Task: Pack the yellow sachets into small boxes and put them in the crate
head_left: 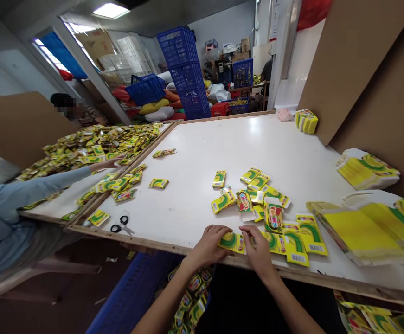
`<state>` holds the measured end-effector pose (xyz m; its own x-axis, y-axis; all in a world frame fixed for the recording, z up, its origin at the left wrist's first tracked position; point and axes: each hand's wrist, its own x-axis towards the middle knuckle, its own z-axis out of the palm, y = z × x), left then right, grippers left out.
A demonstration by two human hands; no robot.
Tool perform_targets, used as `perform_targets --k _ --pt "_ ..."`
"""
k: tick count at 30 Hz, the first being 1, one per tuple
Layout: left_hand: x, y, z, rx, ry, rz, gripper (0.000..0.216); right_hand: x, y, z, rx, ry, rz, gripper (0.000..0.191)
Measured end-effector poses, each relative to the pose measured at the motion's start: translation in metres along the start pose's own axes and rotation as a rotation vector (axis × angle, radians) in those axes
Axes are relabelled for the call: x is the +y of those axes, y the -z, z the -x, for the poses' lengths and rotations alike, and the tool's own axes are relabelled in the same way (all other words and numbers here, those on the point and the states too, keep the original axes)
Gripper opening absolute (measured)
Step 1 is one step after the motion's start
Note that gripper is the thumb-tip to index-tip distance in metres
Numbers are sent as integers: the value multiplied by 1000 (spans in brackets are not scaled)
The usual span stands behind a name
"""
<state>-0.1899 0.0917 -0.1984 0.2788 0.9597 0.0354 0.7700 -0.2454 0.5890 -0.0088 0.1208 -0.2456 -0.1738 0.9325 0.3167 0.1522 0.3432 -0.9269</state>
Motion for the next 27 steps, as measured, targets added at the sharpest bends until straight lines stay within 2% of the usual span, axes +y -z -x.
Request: perform_targets --k 2,4,7,9,11,16,21,27 --pt "-1 1 -5 42 41 19 56 3 4 1 64 -60 -22 23" --pt "-2 2 -7 134 105 145 49 3 5 1 109 -93 -39 22" --pt "0 -3 -7 199 211 603 39 1 1 0 147 -104 -94 25" --pt "3 -13 -6 169 274 924 40 1 -2 -2 109 -88 -159 31" --pt "6 -26 -8 145 309 1102 42 2 -4 -4 77 -82 -208 34" --pt "12 -43 -19 183 256 1115 41 7 -5 -6 110 -124 -234 34" --pt "18 -42 -16 345 226 1045 53 7 -5 -5 14 -108 -239 32" --pt "16 -37 -9 256 190 1040 43 7 -2 -4 -69 -102 -173 30"
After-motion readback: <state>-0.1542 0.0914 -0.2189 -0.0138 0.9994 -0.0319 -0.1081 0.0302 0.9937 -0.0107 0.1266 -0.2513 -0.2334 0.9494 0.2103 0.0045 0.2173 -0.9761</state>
